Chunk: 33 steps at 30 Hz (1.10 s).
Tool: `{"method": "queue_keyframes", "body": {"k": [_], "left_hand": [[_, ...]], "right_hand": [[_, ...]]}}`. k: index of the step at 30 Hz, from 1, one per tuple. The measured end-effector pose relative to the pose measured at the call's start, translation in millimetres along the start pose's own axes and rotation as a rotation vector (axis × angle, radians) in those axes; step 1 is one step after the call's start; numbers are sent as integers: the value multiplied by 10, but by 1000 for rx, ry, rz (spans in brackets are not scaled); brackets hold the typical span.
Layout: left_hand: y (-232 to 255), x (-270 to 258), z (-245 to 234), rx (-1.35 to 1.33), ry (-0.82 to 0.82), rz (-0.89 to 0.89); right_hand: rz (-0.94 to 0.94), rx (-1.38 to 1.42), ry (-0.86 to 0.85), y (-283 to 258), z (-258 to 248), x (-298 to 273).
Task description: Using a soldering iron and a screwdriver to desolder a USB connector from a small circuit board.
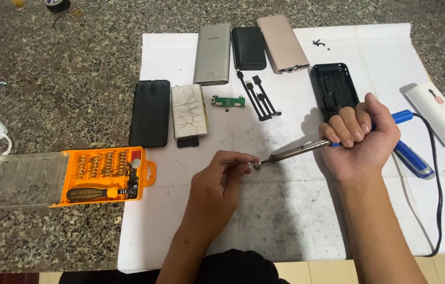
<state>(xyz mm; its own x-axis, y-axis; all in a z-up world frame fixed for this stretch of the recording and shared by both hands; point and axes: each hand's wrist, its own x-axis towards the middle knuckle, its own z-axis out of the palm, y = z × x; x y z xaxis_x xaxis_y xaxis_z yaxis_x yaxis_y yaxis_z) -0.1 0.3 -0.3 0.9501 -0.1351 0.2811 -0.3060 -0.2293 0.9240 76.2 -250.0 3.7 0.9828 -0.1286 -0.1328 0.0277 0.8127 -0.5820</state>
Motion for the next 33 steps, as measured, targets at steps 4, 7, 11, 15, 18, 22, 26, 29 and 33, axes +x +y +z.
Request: {"method": "queue_keyframes", "body": {"k": [4,7,11,15,18,22,26,29,33], "left_hand": [[9,5,6,-23,9,-4],[-1,5,5,2,3,4],[7,4,0,1,4,3],[12,6,-5,0,-2,-33],[19,8,-4,-14,-8,-40],[8,4,1,-21,-3,-51],[-8,1,5,-22,3,-17],[-16,-3,7,-6,3,-35],[-28,-5,4,38,8,31]], "right_hand": [[3,3,-5,1,1,1],[7,5,-7,0,5,-1],[-1,-10,-3,1,3,-1],[1,4,28,4,25,-10],[8,-2,-30,-3,-8,2],[8,-11,-56,-1,-8,7],[10,0,-6,-3,-9,2],[10,11,-10,0,-28,13],[-4,-10,39,5,26,-4]]}}
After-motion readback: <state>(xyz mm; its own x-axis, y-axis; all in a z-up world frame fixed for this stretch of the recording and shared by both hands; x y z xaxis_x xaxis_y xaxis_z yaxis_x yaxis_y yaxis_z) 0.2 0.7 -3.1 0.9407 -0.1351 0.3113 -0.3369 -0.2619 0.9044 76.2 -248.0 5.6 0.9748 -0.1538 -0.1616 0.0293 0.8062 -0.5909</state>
